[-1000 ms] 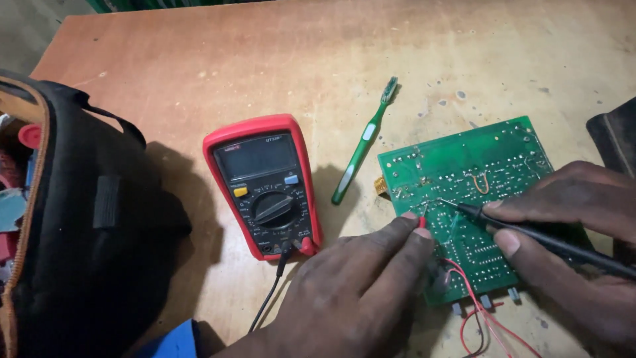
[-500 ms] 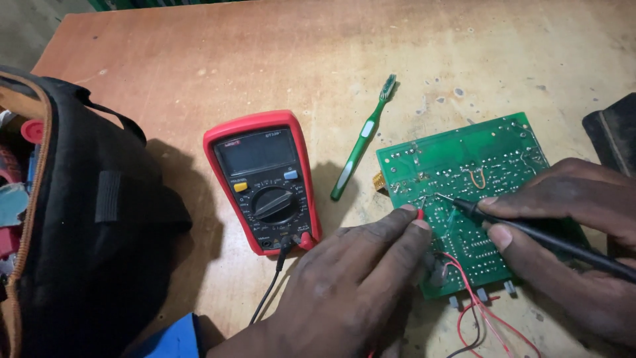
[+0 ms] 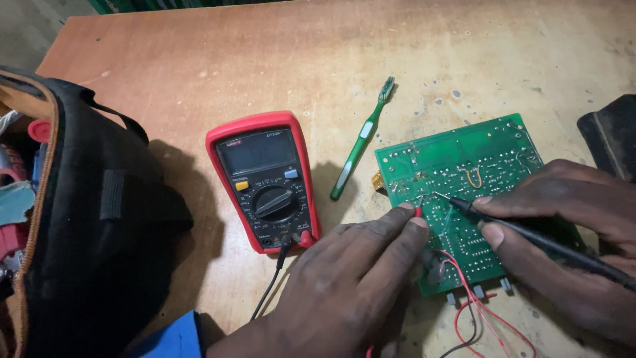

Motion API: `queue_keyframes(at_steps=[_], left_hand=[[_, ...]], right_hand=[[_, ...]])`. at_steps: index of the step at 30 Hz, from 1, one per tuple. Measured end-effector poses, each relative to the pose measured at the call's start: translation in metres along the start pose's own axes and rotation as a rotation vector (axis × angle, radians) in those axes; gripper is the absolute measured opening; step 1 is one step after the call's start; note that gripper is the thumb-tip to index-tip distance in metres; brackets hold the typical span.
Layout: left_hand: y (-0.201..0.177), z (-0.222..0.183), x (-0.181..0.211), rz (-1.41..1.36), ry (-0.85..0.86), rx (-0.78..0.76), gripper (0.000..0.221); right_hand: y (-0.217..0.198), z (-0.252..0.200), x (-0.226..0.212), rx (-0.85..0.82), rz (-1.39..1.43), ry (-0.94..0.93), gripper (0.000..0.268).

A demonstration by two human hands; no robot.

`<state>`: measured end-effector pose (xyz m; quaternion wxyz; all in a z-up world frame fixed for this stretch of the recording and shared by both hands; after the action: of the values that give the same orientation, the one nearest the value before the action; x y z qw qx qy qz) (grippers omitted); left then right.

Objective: Soldering components on a printed circuit board and testing connections with a digital multimeter.

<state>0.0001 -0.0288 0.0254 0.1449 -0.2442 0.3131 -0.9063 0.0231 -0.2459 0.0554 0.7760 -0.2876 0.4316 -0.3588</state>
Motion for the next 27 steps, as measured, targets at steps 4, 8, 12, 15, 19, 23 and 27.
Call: queue_keyframes(at_steps=[4, 8, 12, 15, 19, 23, 27], left_hand=[[0.001, 0.0, 0.0, -0.013, 0.019, -0.009, 0.051], [0.003, -0.001, -0.001, 0.005, 0.002, -0.035, 0.056], [0.005, -0.003, -0.002, 0.016, -0.001, -0.051, 0.054], [0.004, -0.004, -0.003, -0.003, -0.013, -0.061, 0.052], [0.004, -0.003, -0.002, 0.003, 0.015, -0.047, 0.053], [0.004, -0.003, -0.003, -0.019, 0.003, -0.045, 0.055], [0.002, -0.002, -0.001, -0.037, -0.001, -0.055, 0.059]], right_hand=[[-0.001, 0.002, -0.008, -0.005, 0.007, 0.004, 0.029], [-0.001, 0.002, -0.012, 0.029, 0.048, -0.015, 0.026], [-0.002, 0.002, -0.02, 0.066, 0.083, -0.021, 0.022], [-0.001, 0.001, -0.016, 0.054, 0.085, -0.036, 0.024], [-0.001, 0.001, -0.018, 0.054, 0.066, -0.032, 0.021], [-0.002, 0.0, -0.017, 0.063, 0.056, -0.006, 0.019], [-0.002, 0.0, -0.017, 0.041, 0.013, 0.075, 0.021]])
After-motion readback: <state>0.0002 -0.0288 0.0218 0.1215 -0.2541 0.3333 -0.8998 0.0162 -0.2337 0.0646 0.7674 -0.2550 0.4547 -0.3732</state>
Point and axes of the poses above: each hand's wrist, its own z-axis towards the middle knuckle, its own y-axis out of the palm, x = y × z, the point moved 5 cm from there along z, towards the middle knuckle, and after that the axes turned 8 degrees about x, right-handed, at the moved point
